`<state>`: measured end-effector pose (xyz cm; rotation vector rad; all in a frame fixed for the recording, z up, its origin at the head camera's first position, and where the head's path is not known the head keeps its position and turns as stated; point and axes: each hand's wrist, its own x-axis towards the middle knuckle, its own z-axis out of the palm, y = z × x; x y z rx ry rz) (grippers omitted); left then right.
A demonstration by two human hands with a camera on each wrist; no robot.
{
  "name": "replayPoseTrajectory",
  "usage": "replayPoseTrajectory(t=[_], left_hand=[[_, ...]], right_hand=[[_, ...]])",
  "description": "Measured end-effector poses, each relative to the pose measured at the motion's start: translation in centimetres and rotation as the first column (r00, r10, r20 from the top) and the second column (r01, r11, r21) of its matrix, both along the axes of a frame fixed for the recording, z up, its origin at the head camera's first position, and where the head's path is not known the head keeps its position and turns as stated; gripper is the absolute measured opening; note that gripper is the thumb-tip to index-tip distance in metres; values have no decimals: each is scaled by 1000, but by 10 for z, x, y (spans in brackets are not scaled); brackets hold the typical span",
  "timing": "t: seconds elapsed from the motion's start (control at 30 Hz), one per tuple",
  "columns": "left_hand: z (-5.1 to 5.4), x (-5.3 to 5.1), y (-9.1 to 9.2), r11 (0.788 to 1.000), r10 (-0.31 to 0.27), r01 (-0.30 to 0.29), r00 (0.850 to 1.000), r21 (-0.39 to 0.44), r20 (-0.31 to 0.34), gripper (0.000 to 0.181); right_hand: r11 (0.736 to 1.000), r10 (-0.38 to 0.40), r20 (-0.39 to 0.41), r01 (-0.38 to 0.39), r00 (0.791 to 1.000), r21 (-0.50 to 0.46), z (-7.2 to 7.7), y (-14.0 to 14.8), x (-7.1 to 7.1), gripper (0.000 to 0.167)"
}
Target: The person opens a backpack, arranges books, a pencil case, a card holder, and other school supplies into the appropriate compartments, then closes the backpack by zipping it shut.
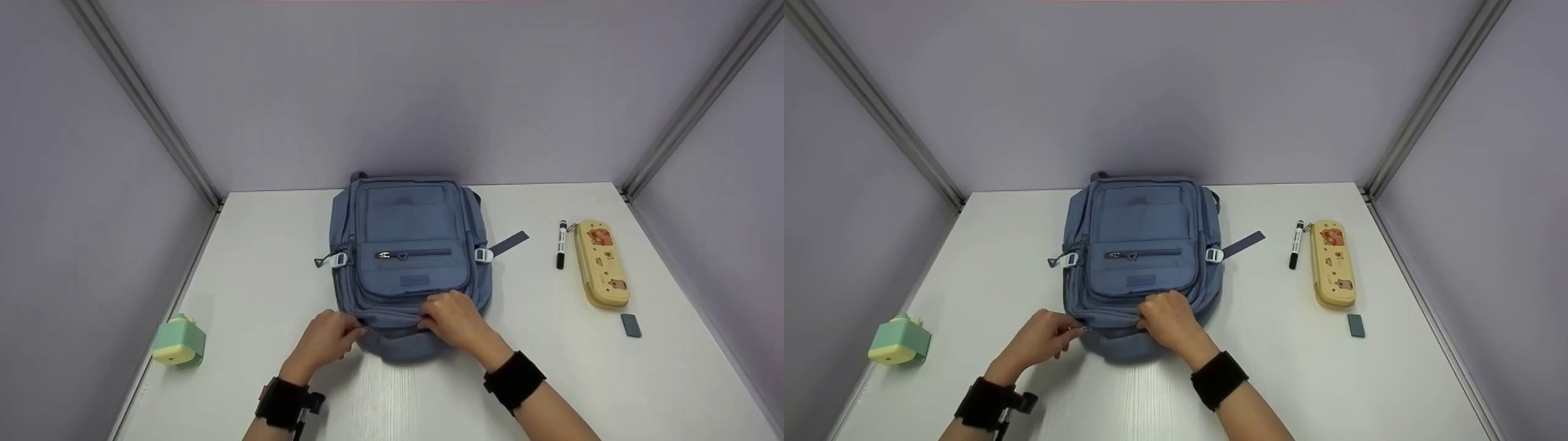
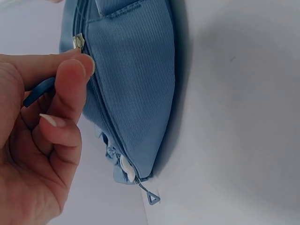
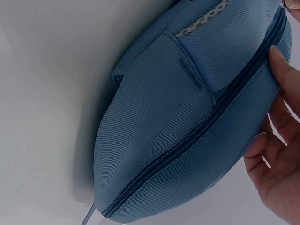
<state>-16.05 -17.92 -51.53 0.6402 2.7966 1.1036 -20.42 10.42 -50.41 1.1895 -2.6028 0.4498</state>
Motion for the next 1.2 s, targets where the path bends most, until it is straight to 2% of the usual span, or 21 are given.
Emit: replayPoseTrajectory(t=[0.2,0.37,0.53,0.63,0.9,1.2], left_hand=[[-2,-2,-10,999,17,-19,999,-44,-44,12],[-5,-4,-17,991,69,-80,992,-107,-104,15],[-8,-5,-21,971,128,-166,969,-172,-209,23],[-10,-7,-23,956,159,-212,955,-201,-250,27],[-17,-16,-27,917,258,-324,927,-234,-271,29],[-28,-35,-29,875,352,-420,893,-240,-282,33]], right_hand=[[1000,-4,8,3,1000,7,0,0,1,13],[1000,-2,17,2,1000,10,0,1,1,13],[1000,3,30,-3,1000,11,0,1,2,13],[1000,5,35,-6,999,9,0,2,2,13],[1000,19,43,-19,999,-6,1,3,4,12],[1000,14,69,-14,998,13,1,2,4,11]])
